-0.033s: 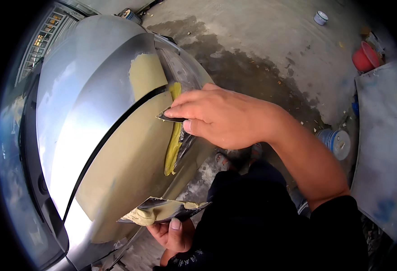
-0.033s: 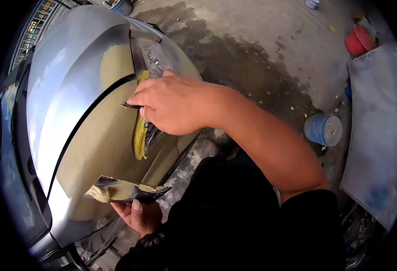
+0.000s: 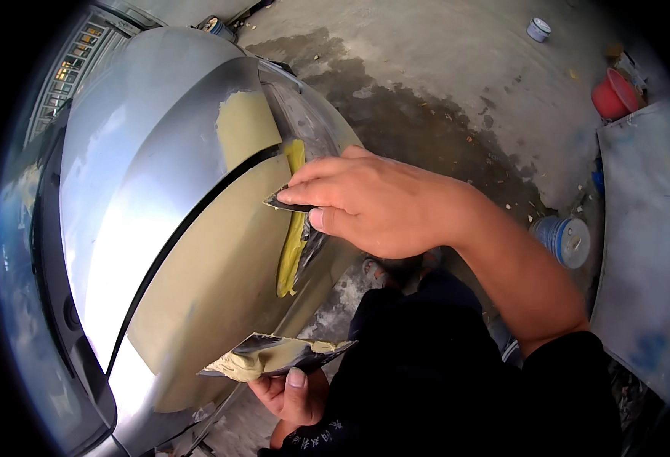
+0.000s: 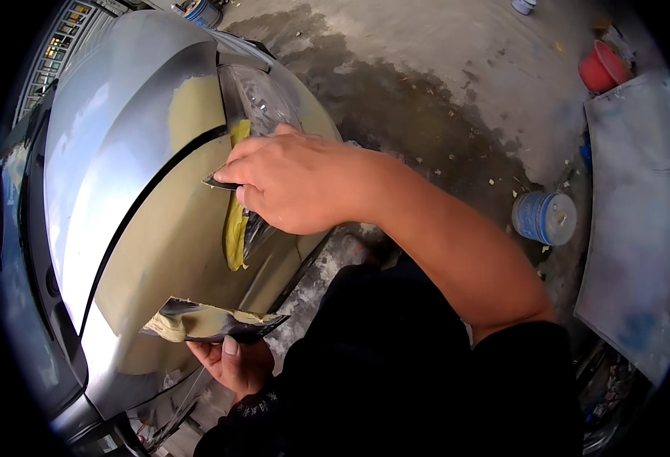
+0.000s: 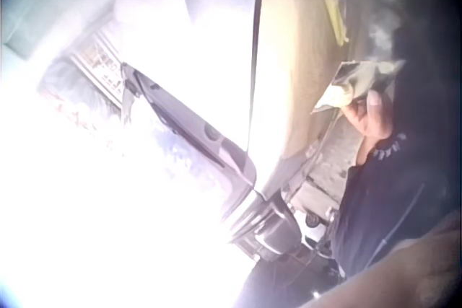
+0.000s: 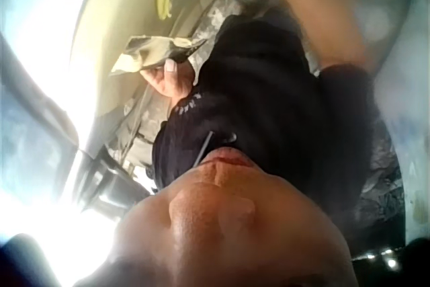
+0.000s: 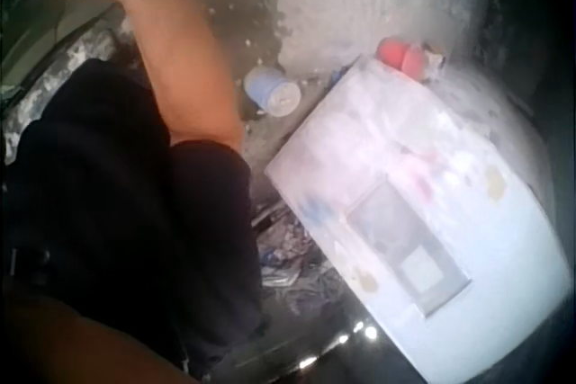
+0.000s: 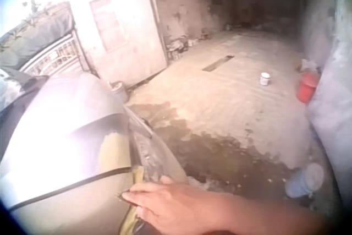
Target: The person applies body filler to the front fender of a silver car using a metal spreader. They smooth the filler along the fender edge and around the headlight area, then inspect the surface by hand.
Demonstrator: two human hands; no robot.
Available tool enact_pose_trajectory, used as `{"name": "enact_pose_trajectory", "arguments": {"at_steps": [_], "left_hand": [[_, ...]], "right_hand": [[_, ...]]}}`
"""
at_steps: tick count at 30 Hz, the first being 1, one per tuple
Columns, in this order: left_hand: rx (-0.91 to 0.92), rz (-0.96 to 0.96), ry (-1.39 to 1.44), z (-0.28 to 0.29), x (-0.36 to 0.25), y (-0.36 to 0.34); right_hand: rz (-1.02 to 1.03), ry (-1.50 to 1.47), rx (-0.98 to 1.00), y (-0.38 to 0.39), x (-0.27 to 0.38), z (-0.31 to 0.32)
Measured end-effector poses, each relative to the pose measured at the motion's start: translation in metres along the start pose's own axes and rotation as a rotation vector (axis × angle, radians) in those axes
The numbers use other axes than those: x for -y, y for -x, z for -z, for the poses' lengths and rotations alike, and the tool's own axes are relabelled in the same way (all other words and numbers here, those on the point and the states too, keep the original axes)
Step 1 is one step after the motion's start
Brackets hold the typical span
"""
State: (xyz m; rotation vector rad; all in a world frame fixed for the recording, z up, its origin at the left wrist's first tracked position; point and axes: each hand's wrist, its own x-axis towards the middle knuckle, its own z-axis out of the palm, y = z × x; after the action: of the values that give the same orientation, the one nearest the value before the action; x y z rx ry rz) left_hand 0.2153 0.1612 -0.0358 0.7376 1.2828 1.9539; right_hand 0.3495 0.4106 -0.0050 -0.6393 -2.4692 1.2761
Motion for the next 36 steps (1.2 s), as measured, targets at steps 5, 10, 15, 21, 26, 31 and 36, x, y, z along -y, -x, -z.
{"name": "enact_pose_trajectory", "arguments": {"at_steps": [5, 10, 15, 21, 26, 31, 36], "left_hand": [[0.082, 0.004, 0.058, 0.006, -0.001, -0.010], [0.169, -0.044, 0.106, 0.013, 0.002, -0.017], [0.221, -0.041, 0.121, 0.017, -0.001, -0.020], [0.178, -0.058, 0.091, 0.013, -0.006, -0.016], [0.085, -0.007, 0.040, 0.004, -0.017, -0.014], [0.121, 0.103, 0.096, -0.009, -0.021, -0.018], [0.001, -0.007, 0.082, -0.034, -0.027, -0.009]], "right_hand": [[0.050, 0.043, -0.197, 0.017, 0.007, -0.032], [0.079, 0.084, -0.389, 0.024, 0.013, -0.059], [0.059, 0.135, -0.455, 0.027, 0.016, -0.079], [0.064, 0.188, -0.503, 0.035, 0.018, -0.090], [0.256, -0.086, -0.496, 0.065, 0.028, -0.069], [0.650, -0.695, -0.344, 0.092, 0.036, -0.084], [0.509, -0.313, -0.359, 0.105, 0.010, -0.086]]}}
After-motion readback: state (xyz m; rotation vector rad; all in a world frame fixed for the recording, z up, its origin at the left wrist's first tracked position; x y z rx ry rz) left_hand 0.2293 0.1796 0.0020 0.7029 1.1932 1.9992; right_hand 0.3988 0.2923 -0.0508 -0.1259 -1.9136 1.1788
